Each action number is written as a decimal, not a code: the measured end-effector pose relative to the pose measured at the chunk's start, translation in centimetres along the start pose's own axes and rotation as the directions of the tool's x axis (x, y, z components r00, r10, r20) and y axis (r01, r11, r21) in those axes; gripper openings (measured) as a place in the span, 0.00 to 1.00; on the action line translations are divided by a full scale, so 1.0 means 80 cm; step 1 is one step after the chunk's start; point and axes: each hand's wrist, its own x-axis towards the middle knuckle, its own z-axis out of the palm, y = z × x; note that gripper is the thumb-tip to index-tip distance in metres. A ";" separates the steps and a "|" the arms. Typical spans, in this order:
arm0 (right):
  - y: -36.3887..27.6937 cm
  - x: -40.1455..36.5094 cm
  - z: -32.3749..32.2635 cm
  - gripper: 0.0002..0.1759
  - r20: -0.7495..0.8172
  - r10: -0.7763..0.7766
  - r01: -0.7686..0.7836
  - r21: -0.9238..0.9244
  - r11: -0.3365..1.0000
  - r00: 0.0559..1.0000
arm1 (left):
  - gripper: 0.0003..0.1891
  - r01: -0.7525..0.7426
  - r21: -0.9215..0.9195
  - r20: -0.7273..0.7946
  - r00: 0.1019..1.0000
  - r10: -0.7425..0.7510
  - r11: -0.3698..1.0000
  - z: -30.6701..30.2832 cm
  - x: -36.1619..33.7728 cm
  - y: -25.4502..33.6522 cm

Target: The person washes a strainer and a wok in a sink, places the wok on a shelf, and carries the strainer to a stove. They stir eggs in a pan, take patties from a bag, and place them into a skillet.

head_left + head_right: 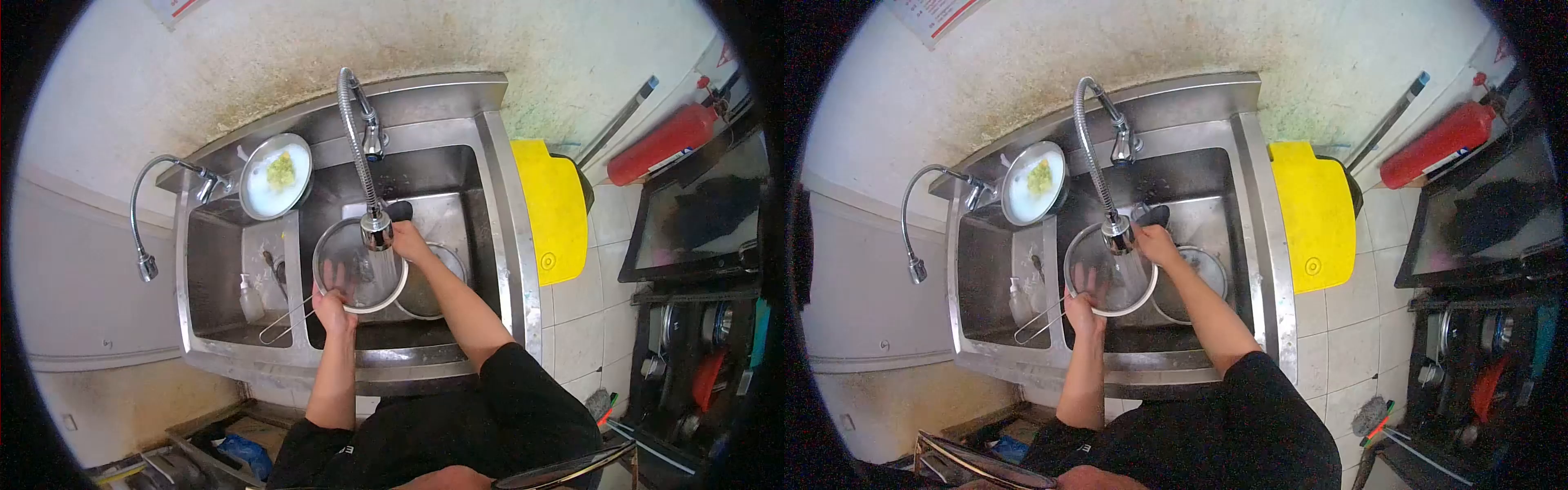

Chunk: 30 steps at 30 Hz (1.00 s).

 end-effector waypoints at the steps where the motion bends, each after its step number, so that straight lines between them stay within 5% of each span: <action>1: 0.036 0.014 0.013 0.17 0.011 -0.078 0.078 0.011 0.997 0.997 | 0.42 0.000 -0.011 0.002 1.000 0.000 1.000 -0.001 -0.002 -0.002; 3: 0.027 0.007 0.013 0.17 0.022 -0.155 0.154 0.027 0.988 0.988 | 0.42 0.029 -0.021 -0.026 0.999 -0.030 0.999 -0.006 -0.001 -0.009; 6: -0.064 -0.062 0.005 0.18 -0.141 -0.040 0.021 -0.140 0.990 0.989 | 0.41 -0.016 -0.026 -0.043 0.999 0.014 1.000 0.003 0.002 0.000; 8: -0.051 -0.100 0.046 0.28 -0.306 -0.067 0.128 0.185 0.974 0.950 | 0.40 -0.140 0.004 0.003 0.990 0.140 0.990 0.005 0.014 0.000; 12: -0.074 -0.146 0.070 0.37 -0.401 -0.111 0.151 0.069 0.986 0.909 | 0.40 -0.200 -0.004 -0.121 0.973 0.198 0.980 0.018 0.016 -0.009; 13: -0.117 -0.167 0.052 0.35 -0.205 -0.061 -0.010 -0.331 0.943 0.977 | 0.40 -0.200 -0.004 -0.120 0.973 0.198 0.980 0.019 0.017 -0.009; 14: -0.140 -0.178 0.038 0.34 -0.042 0.073 -0.082 -0.695 0.714 0.996 | 0.41 -0.141 0.004 -0.068 0.988 0.141 0.990 0.019 0.017 -0.009; 15: -0.131 -0.175 0.028 0.34 -0.041 0.073 -0.080 -0.698 0.712 0.997 | 0.41 -0.082 0.014 -0.019 0.996 0.082 0.997 0.020 0.017 -0.010; 17: -0.109 -0.157 0.008 0.30 -0.060 -0.180 0.081 -0.726 0.683 0.982 | 0.38 -0.080 0.023 0.007 0.997 0.080 0.997 0.021 0.018 -0.026; 19: -0.122 -0.151 0.008 0.28 0.073 -0.037 0.081 -0.814 0.575 0.997 | 0.33 -0.070 0.054 0.071 0.995 0.066 0.996 0.028 0.017 -0.041; 21: -0.116 -0.148 0.011 0.27 0.302 0.060 0.124 -0.555 0.822 0.952 | 0.25 -0.074 0.064 0.076 0.995 0.069 0.995 0.031 0.021 -0.043; 22: -0.111 -0.160 0.008 0.29 0.241 -0.246 0.340 -0.535 0.774 0.939 | 0.24 -0.033 0.047 0.048 0.998 0.030 0.998 0.029 0.026 -0.040; 23: -0.104 -0.161 0.001 0.29 0.241 -0.244 0.339 -0.535 0.774 0.939 | 0.23 0.008 0.030 0.017 1.000 -0.008 1.000 0.026 0.029 -0.039; 25: -0.105 -0.161 -0.023 0.29 0.453 -0.448 0.635 -0.480 0.606 0.771 | 0.23 0.048 -0.058 0.007 0.999 -0.047 0.997 0.028 0.020 -0.032; 29: -0.089 -0.150 -0.065 0.32 0.383 -0.424 0.565 -0.658 0.498 0.820 | 0.23 0.089 -0.157 -0.037 0.995 -0.096 0.984 0.021 0.018 -0.038; 30: -0.107 -0.155 -0.054 0.32 0.382 -0.310 0.491 -0.712 0.501 0.871 | 0.23 0.076 -0.112 0.025 0.997 -0.074 0.991 0.014 0.023 -0.060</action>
